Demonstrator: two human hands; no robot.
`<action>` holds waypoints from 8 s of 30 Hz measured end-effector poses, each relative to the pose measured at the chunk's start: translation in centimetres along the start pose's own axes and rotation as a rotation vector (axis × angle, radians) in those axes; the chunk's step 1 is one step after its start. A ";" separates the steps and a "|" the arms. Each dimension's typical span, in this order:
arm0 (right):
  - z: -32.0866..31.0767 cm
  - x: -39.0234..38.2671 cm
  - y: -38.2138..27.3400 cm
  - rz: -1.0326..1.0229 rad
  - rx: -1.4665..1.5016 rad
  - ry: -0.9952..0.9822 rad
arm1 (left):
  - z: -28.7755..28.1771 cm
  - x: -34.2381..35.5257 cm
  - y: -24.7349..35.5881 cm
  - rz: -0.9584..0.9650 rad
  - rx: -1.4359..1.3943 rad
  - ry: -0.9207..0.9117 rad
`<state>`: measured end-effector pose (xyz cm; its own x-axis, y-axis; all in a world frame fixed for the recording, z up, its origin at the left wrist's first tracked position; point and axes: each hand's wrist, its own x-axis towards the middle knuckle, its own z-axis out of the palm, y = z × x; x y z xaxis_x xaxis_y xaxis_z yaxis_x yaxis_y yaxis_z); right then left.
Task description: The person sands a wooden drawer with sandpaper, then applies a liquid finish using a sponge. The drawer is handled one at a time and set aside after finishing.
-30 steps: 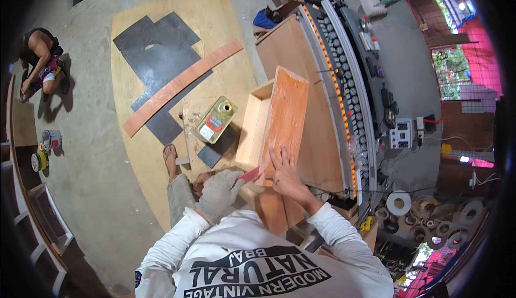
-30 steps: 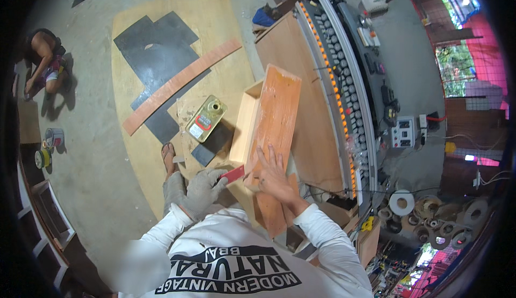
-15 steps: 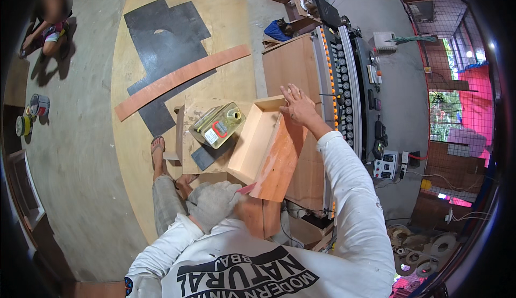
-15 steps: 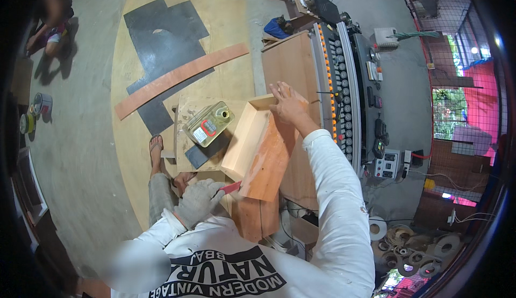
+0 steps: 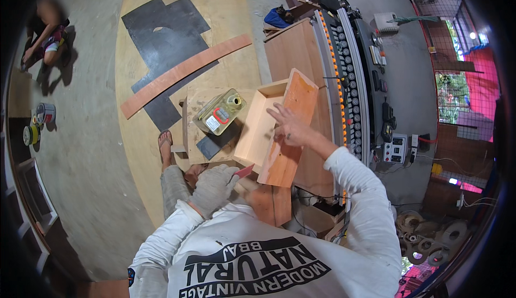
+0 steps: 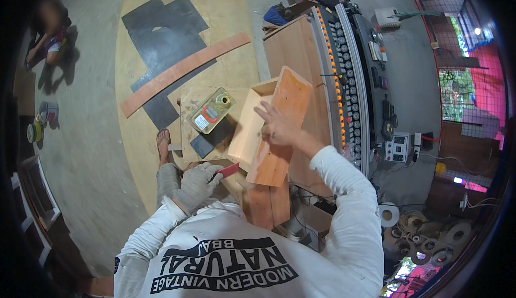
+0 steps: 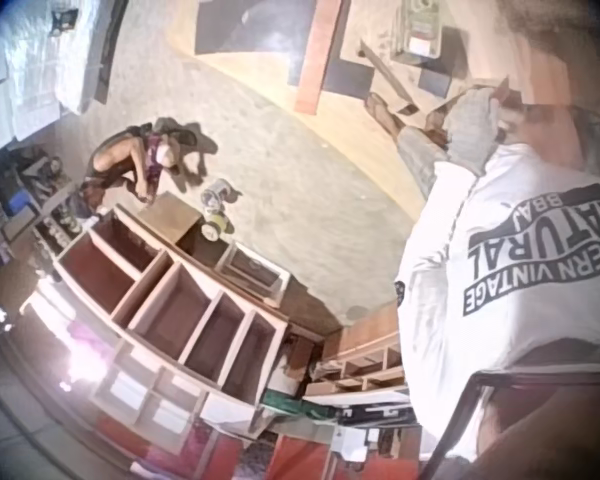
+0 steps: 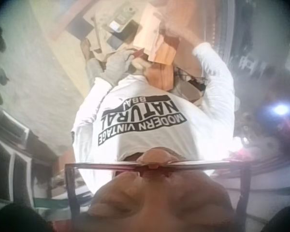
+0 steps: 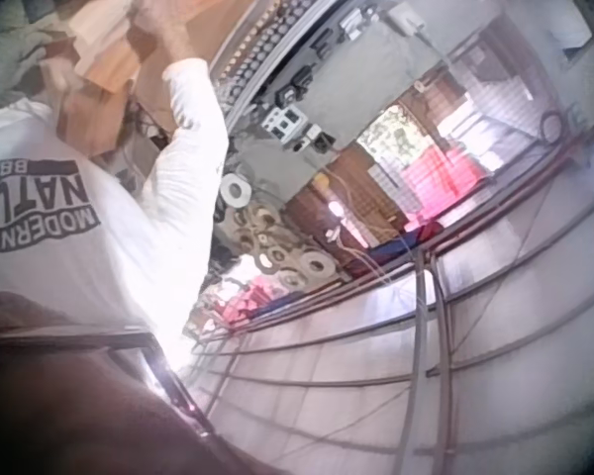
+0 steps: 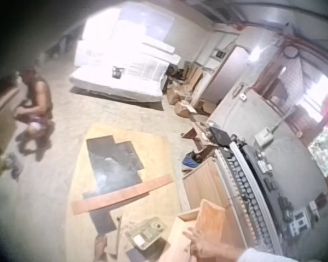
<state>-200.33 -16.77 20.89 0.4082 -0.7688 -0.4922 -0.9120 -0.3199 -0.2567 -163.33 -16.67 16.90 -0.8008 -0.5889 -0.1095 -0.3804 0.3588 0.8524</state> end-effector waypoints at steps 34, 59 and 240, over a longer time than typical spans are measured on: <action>4.8 -6.1 7.7 0.751 1.054 0.750 | 1.6 -19.3 -26.5 -0.958 0.309 -0.029; 8.9 -3.1 -5.9 0.502 0.052 0.764 | 0.2 -24.5 -25.7 -0.949 -0.005 0.179; -1.0 -1.4 28.5 0.304 0.203 0.842 | 30.5 -22.9 3.4 -1.446 -0.281 0.444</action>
<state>-226.93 -25.39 15.14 -0.0845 -0.9790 0.1856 -0.9184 0.0042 -0.3956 -160.38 20.18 6.68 0.3816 -0.4815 -0.7890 -0.5482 -0.8052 0.2263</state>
